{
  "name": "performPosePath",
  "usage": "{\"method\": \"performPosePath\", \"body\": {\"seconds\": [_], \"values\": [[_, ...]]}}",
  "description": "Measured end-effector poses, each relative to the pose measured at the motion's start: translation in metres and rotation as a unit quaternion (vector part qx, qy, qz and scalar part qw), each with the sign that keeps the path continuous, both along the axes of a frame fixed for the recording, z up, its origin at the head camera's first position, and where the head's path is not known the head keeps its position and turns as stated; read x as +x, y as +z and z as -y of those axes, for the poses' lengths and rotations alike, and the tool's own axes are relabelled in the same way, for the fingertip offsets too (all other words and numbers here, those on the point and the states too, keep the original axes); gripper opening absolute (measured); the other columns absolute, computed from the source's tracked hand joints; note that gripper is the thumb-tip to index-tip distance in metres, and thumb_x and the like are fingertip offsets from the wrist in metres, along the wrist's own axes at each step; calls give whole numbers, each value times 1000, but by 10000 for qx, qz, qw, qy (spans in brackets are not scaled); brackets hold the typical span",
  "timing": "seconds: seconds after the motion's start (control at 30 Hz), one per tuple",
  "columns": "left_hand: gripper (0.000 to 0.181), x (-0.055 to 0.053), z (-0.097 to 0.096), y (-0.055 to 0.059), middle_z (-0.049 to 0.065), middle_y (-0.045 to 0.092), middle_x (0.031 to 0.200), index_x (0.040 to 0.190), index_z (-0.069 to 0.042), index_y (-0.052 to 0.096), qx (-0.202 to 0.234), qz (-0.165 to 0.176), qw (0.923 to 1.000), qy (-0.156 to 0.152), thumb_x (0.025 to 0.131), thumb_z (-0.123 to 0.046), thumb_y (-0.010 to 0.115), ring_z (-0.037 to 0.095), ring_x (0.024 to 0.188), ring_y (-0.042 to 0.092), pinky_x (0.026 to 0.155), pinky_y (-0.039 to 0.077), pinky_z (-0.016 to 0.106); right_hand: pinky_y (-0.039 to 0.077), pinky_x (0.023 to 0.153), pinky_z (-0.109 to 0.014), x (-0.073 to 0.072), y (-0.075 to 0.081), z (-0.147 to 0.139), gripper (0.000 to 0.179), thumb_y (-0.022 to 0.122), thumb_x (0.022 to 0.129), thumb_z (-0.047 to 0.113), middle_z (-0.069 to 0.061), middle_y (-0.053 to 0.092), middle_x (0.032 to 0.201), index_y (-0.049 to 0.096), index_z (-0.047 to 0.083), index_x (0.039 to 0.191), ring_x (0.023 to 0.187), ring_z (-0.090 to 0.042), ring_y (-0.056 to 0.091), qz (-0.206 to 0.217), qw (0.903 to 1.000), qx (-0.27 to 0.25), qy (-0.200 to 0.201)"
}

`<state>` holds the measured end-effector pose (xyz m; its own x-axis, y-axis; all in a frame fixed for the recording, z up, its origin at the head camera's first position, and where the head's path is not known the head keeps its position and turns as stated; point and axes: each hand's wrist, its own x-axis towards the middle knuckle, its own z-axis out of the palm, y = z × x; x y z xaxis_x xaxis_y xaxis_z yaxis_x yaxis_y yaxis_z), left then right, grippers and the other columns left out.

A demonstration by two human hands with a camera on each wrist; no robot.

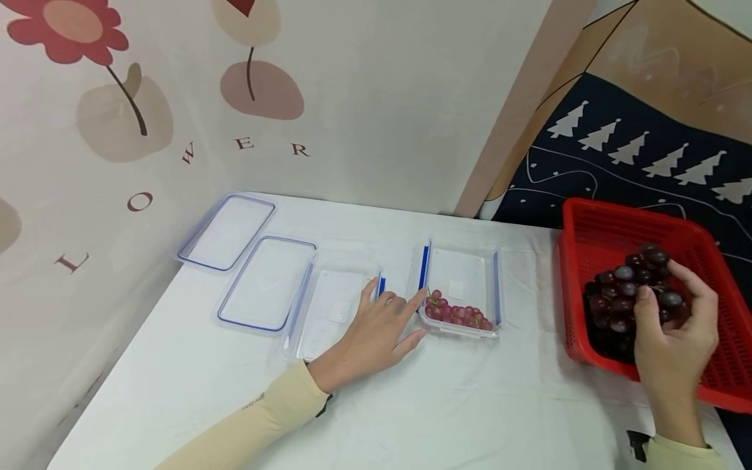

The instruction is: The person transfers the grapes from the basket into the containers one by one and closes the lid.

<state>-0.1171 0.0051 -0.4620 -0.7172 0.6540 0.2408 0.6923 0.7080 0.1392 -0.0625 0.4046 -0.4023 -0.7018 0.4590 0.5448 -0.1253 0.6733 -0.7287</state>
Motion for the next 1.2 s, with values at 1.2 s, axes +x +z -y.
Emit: {"method": "performPosePath", "body": {"seconds": [1.2], "values": [[69, 0, -2, 0, 8, 77, 123, 168, -12, 44, -123, 115, 9999, 20, 113, -51, 54, 28, 123, 65, 123, 15, 70, 33, 117, -17, -41, -14, 86, 64, 67, 98, -15, -15, 52, 159, 53, 5, 158, 143, -3, 45, 104, 9755, 725, 2074]]}}
